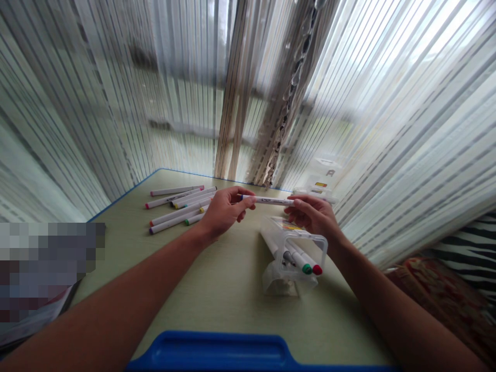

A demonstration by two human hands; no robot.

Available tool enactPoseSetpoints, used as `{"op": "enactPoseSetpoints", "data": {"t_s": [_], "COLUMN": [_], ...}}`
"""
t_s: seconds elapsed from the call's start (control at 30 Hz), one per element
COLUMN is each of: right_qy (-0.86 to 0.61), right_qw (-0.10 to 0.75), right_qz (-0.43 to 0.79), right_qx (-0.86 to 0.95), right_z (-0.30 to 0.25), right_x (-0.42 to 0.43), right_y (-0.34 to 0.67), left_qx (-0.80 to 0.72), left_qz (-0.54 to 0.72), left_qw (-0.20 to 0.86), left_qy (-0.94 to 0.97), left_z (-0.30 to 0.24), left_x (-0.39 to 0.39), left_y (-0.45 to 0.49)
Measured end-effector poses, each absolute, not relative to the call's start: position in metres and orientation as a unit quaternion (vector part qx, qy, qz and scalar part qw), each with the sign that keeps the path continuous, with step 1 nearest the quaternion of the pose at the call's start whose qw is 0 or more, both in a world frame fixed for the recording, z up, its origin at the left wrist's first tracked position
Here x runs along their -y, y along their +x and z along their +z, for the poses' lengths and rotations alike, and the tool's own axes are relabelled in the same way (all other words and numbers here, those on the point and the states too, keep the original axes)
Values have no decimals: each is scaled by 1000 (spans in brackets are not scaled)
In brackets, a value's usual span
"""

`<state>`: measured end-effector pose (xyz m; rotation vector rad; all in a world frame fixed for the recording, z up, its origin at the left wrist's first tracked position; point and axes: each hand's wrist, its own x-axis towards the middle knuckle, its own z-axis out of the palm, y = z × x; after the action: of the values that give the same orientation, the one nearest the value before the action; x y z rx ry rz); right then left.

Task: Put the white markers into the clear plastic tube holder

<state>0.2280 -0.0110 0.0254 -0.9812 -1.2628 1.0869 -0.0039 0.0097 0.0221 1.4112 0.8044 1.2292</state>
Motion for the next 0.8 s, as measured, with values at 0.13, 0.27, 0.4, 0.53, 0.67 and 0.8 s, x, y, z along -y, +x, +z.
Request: {"op": "enactPoseSetpoints", "data": {"t_s": [0.13,0.27,0.4,0.53,0.67,0.8], "right_qy": [-420,-416,-415,-420,-419,-419], "right_qw": [567,567,566,565,564,565], "right_qz": [460,463,464,460,454,458], "right_qx": [539,539,540,541,547,543], "right_z": [25,25,24,24,24,24], "right_x": [11,11,11,10,10,10], "right_y": [228,229,229,229,229,229], "left_qx": [-335,-338,-339,-337,-338,-337], "left_qz": [513,512,512,513,514,515], "left_qw": [524,521,521,520,521,522], "left_qy": [592,594,593,594,591,590], "left_z": [23,23,23,22,24,24], "left_x": [-10,-9,-9,-10,-10,-9], "left_y": [-4,-4,-4,-4,-4,-4]}}
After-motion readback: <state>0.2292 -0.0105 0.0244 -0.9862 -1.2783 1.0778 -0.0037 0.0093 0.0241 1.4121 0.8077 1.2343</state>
